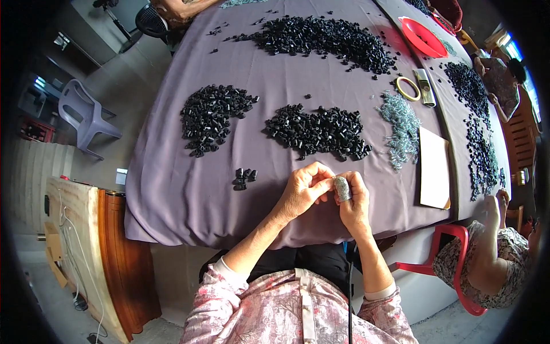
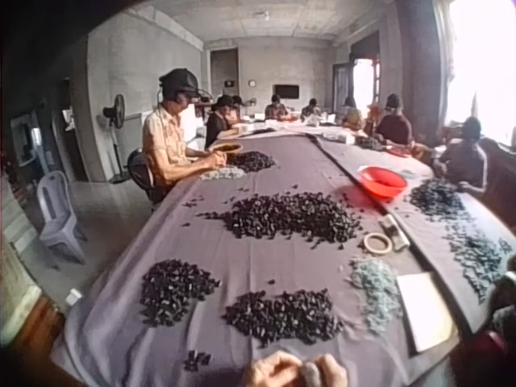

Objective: The person assembles small plastic components by inserting metal pins into black plastic pieces by hand.

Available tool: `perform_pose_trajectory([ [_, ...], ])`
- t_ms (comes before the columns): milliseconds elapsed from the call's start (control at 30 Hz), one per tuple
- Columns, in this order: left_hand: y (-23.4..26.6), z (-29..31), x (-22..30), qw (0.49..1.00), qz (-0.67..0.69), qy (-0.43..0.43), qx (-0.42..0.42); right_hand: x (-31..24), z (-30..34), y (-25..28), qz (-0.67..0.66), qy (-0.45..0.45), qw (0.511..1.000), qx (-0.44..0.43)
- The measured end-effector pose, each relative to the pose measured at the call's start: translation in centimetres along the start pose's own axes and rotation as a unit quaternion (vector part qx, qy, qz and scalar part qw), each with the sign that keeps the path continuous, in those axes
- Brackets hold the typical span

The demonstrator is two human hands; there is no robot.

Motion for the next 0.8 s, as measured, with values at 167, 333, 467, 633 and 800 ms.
perform_pose_trajectory([
  [167, -0.1, -0.1, -0.1, 1.0, 0.026, -0.007, -0.009, -0.7, -0.2, -0.1, -0.01, -0.02, 1.0, -0.011],
  [333, -0.2, 0.1, 0.2, 0.998, -0.064, 0.005, -0.001, -1.6, -0.2, -0.2, 0.013, 0.057, 0.998, -0.005],
  [467, -0.5, 0.1, 0.3, 0.996, -0.092, -0.013, -0.002, -1.5, -0.2, 0.1, 0.05, 0.098, 0.994, -0.003],
  [633, -0.4, 0.1, 0.4, 0.993, -0.113, -0.033, -0.01, 0.7, 0.0, -0.3, -0.076, -0.058, 0.995, -0.031],
  [800, -0.6, 0.1, 0.7, 0.991, -0.129, -0.046, -0.01, 1.3, 0.0, -0.4, -0.164, -0.097, 0.98, -0.051],
])
Point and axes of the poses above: each hand's wrist, its own z-axis away from the middle knuckle, its own y-axis out of the back of the hand, x = y × z, the point moved 8 cm from there along -z, towards the middle knuckle
